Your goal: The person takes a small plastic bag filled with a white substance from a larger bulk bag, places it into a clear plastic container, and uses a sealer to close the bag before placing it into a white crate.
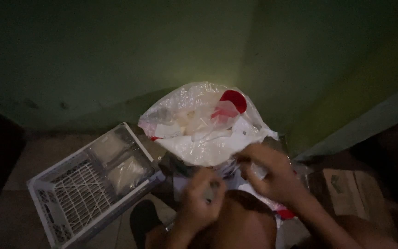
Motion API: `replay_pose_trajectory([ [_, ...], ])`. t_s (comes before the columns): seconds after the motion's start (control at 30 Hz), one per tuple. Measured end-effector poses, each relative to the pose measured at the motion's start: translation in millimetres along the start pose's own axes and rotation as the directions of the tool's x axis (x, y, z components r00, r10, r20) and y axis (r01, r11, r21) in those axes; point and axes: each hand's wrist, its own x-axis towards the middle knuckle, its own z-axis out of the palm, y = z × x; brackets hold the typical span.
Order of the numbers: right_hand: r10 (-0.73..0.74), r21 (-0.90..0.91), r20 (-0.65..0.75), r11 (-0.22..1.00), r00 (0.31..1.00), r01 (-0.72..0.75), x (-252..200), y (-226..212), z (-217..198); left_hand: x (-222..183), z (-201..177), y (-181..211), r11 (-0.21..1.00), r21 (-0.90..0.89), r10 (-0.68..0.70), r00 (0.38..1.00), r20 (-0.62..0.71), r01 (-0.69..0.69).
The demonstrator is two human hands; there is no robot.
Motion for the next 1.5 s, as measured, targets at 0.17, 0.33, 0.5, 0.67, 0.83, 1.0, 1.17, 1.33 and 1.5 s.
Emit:
replay_pose_trajectory([
  [0.17,0.089,0.121,0.319,0.984,0.944,-0.134,-30,-9,27,-68,28,-24,0.974,-0.132,-0.170,0.979,0.114,0.184],
  [0.33,0.133,0.086,0.332,0.982,0.934,-0.171,-47,4,30,-76,21,-20,0.986,-0.128,-0.095,0.991,0.095,0.106],
  [0.5,0.214,0.039,0.298,0.971,0.930,-0.236,-54,8,29,-102,19,-20,0.995,0.089,0.038,0.991,0.129,-0.049],
  [0.67,0.219,0.068,0.308,0.965,0.926,-0.251,-56,3,30,-106,21,-24,1.000,-0.002,-0.011,0.992,0.127,0.012],
  [0.83,0.188,0.045,0.324,0.976,0.927,-0.214,-52,6,28,-121,15,-43,0.989,0.129,0.060,0.989,0.137,-0.078],
  [1.0,0.188,0.044,0.283,0.977,0.940,-0.209,-51,2,26,-118,5,-42,0.953,0.156,0.234,0.958,0.164,-0.259],
  [1.17,0.146,0.065,0.286,0.983,0.947,-0.171,-52,4,30,-103,-17,-11,0.937,0.309,0.098,0.972,0.214,-0.163],
  [1.33,0.061,0.057,0.350,0.995,0.935,-0.086,-43,-7,24,-86,-33,6,0.743,0.539,0.243,0.910,0.337,-0.398],
  [1.5,-0.061,0.172,0.477,0.985,0.877,-0.026,-36,-16,21,-95,-27,0,0.883,0.410,0.107,0.947,0.302,-0.230],
])
